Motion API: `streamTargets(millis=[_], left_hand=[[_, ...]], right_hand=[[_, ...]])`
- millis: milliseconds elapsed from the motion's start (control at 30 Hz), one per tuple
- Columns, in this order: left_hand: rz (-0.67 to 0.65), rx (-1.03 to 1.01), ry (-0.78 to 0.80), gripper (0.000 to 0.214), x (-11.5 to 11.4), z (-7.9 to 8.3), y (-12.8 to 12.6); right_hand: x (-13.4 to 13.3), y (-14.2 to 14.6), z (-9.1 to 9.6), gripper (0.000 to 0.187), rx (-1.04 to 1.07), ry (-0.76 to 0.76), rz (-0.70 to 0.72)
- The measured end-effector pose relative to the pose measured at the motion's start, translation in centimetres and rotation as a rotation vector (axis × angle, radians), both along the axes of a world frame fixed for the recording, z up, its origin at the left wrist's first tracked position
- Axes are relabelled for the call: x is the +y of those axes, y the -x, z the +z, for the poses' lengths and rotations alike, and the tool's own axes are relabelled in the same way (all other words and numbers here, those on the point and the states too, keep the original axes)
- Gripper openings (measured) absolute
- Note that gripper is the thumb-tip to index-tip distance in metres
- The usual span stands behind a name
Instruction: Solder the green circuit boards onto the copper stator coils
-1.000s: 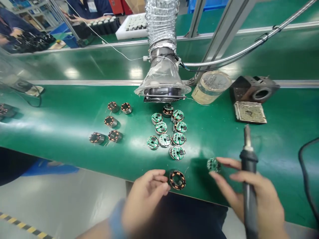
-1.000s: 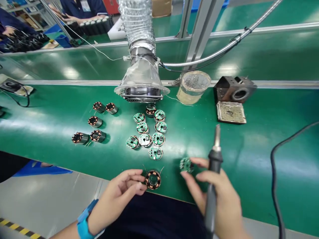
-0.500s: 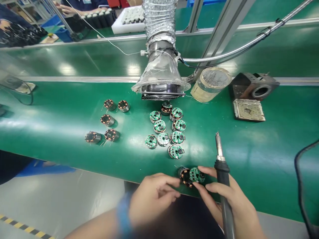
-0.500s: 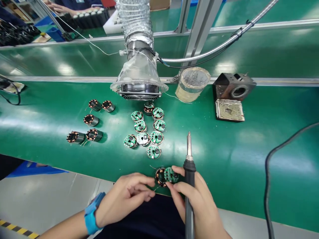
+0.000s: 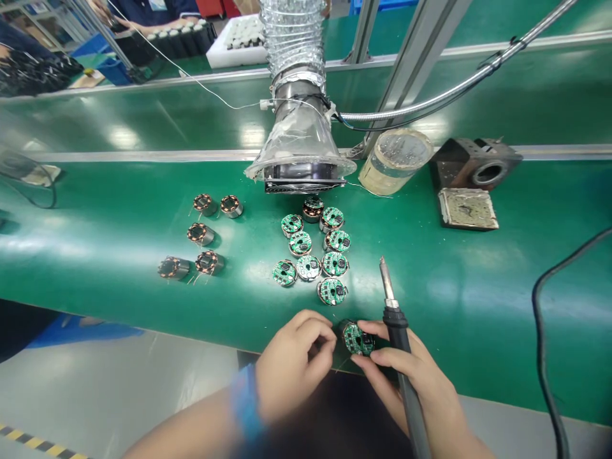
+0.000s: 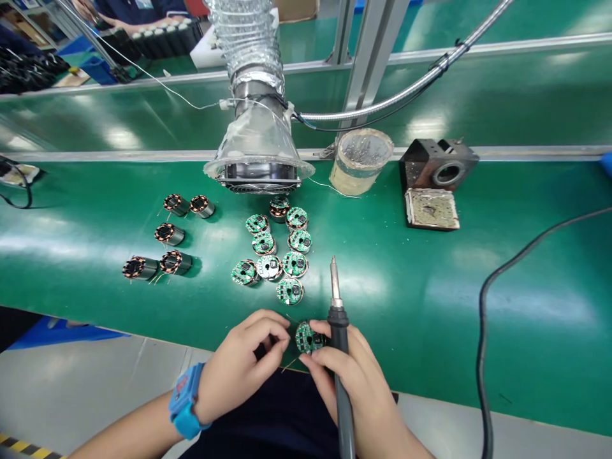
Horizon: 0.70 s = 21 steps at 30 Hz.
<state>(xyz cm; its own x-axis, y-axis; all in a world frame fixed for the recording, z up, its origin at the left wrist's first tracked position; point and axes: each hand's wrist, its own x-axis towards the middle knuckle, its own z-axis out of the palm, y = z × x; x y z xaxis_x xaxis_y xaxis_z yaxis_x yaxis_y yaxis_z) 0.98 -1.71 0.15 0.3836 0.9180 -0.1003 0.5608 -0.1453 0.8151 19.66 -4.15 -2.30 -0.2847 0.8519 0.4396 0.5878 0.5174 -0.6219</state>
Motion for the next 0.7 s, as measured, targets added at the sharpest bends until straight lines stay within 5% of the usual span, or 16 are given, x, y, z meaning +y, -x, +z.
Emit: streamTargets(millis=[133,367,700], left_hand=[[-0.013,0.099,-0.133,0.025,0.0,-0.8,-0.4],[-0.076,0.084,-0.428,0.012,0.2,-2.3,-0.7],[0.167,-0.168,0.186,0.011,0.5,0.4,-0.9]], right_hand=[[-0.5,0.0,-0.5,0.029,0.032,0.003,-0.040],[-0.4,0.1,-0.7,0.030,0.039,-0.028,-0.026],[0.3,0.6,-0.3,0.032,0.053,-0.050,-0.026]])
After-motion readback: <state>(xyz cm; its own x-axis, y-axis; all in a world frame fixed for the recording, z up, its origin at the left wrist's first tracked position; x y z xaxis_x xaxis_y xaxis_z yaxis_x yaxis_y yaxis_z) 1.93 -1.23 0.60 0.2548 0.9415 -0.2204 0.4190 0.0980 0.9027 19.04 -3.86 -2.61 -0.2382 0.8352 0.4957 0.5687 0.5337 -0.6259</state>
